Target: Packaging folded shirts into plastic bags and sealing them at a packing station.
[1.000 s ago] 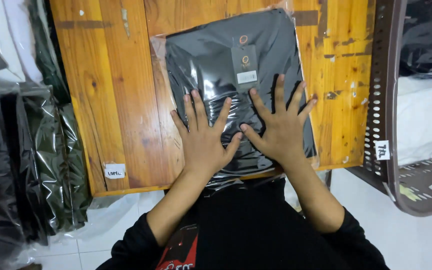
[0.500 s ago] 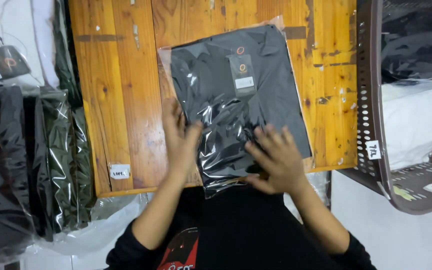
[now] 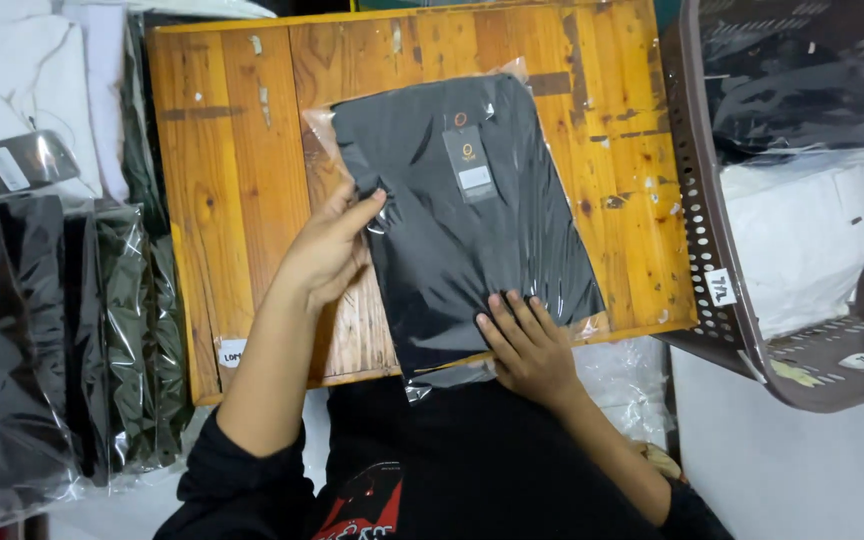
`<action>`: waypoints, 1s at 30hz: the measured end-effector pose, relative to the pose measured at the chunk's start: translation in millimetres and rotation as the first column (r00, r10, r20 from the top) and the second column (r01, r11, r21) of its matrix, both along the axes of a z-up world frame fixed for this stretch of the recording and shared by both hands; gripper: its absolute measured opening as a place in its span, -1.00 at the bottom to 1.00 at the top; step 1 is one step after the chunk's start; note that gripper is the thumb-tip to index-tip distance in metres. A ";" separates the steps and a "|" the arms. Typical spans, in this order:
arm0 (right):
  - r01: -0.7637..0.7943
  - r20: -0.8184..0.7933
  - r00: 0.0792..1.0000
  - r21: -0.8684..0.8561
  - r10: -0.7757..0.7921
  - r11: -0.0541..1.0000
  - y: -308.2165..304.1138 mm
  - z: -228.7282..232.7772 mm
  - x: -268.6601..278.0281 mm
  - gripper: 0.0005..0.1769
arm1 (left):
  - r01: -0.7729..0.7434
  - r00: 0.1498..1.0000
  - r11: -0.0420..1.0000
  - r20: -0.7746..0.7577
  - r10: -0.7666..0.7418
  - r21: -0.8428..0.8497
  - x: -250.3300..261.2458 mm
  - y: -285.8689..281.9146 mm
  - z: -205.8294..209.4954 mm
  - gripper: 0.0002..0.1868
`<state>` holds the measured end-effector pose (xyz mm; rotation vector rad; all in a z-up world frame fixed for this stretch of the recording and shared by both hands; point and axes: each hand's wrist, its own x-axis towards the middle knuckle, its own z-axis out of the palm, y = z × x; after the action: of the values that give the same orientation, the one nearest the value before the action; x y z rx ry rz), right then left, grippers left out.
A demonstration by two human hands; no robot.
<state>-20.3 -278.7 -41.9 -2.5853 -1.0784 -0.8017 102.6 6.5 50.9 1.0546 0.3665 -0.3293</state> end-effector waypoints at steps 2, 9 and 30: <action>-0.054 0.055 0.997 0.085 0.049 0.995 3.0 9.5 1.0 -0.47 | -0.056 0.998 0.997 0.034 0.058 -0.043 -8.0 -4.1 11.5 -0.63; -0.181 0.113 0.982 0.327 0.152 0.928 15.1 26.6 5.6 -0.30 | -0.134 0.974 0.990 0.176 0.141 -0.052 -34.8 -12.1 55.9 -0.54; 0.685 -0.682 0.728 0.724 0.062 -0.077 -3.1 36.1 -11.2 -0.27 | -0.214 0.502 0.481 0.518 -0.693 0.850 -30.8 -62.5 18.4 -0.38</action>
<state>-31.5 -281.8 -5.8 -1.4130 0.4674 -0.4741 71.8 -56.0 69.3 2.1657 -0.6933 0.1674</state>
